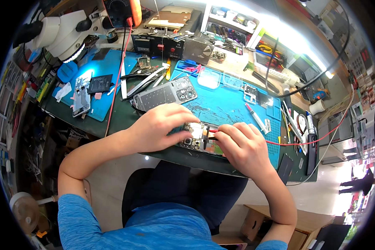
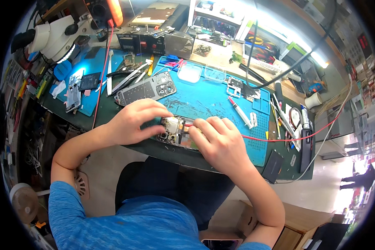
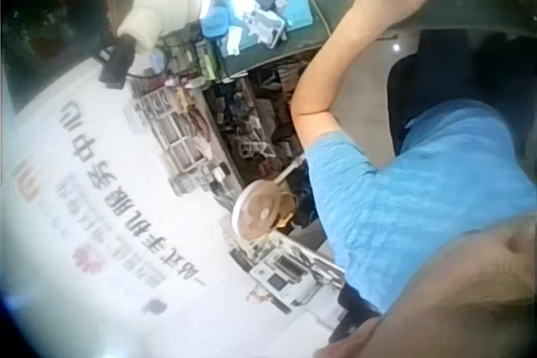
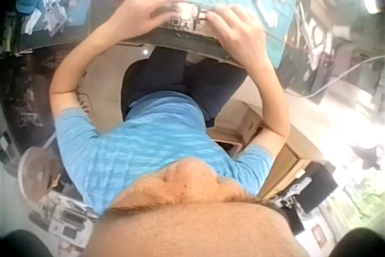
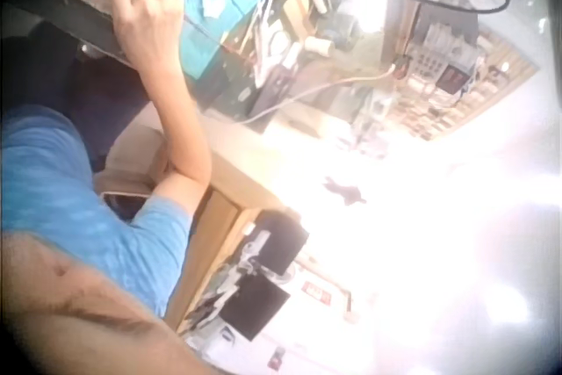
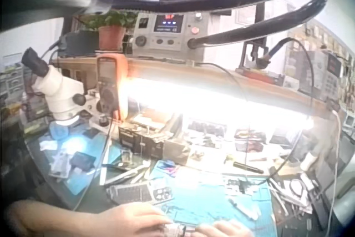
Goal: The person works on a disassembled smartphone motherboard, using multimeter probes to test connections and a soldering iron to rework a small component. The person repeatedly connects and disconnects the probes and applies solder to the component while seated at a cluttered electronics workbench.
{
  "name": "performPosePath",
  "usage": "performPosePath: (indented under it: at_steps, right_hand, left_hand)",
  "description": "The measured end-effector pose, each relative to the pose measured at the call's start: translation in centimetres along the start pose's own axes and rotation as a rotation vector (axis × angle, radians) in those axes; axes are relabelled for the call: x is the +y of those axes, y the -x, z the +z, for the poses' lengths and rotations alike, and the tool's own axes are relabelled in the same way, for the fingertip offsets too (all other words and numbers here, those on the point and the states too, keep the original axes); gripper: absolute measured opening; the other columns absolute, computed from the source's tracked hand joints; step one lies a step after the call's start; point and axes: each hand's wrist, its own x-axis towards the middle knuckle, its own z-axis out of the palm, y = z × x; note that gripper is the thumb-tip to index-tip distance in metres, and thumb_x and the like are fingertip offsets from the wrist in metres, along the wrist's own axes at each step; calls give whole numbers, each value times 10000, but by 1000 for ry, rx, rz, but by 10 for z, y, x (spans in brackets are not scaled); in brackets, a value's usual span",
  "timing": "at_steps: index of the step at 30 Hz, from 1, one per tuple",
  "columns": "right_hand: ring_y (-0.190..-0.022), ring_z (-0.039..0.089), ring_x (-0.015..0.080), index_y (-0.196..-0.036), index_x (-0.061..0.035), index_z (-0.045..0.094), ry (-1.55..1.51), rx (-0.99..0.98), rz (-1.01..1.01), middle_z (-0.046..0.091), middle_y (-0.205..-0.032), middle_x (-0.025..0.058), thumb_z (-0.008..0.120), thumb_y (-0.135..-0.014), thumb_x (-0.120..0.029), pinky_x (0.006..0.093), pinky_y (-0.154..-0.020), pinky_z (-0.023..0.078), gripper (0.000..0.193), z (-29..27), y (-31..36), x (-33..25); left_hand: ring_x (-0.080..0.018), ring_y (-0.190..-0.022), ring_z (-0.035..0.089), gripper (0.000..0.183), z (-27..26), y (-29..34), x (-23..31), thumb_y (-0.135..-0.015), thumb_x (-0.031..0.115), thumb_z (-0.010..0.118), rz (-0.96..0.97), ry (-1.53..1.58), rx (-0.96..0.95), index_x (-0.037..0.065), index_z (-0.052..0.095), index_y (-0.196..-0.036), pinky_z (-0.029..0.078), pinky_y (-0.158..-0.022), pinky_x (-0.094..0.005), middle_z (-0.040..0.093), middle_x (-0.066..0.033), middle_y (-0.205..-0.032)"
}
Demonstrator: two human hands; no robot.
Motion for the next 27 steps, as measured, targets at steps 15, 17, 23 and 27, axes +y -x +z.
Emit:
performPosePath:
  at_steps: [15, 17, 23, 27]
  right_hand:
    - [-915, 668, 186, -1172, -71, 780, -58, -155, -30, 709, -1171, 28, 819, -796, -173, 313, -691, 572, 391, -8, -18, 7]
    - [-898, 661, 179, -1159, -65, 783, -54, -160, -41, 711, -1170, 24, 835, -801, -203, 312, -682, 567, 386, -8, -22, 7]
    - [-886, 654, 170, -1140, -58, 785, -85, -179, -72, 717, -1178, 21, 857, -798, -248, 317, -676, 559, 398, -5, -20, 14]
    - [-893, 653, 171, -1135, -64, 788, -94, -162, -79, 720, -1180, 22, 861, -806, -265, 320, -683, 559, 392, -3, -20, 16]
  left_hand:
    - [-329, -1290, 606, 815, 2, 1, -23, -801, 523, 874, 205, -135, -180, 49, 656, -1428, 508, -1117, -489, 612, -117, -1405]
    - [-325, -1285, 606, 823, 3, 2, -25, -801, 529, 870, 210, -134, -186, 44, 654, -1430, 507, -1114, -488, 609, -115, -1396]
    - [-325, -1273, 613, 823, 6, 1, -29, -805, 531, 863, 217, -115, -187, 25, 655, -1420, 513, -1106, -484, 614, -118, -1385]
    - [-324, -1260, 621, 803, 5, 4, -28, -816, 528, 856, 217, -115, -173, 22, 664, -1408, 519, -1100, -479, 620, -120, -1381]
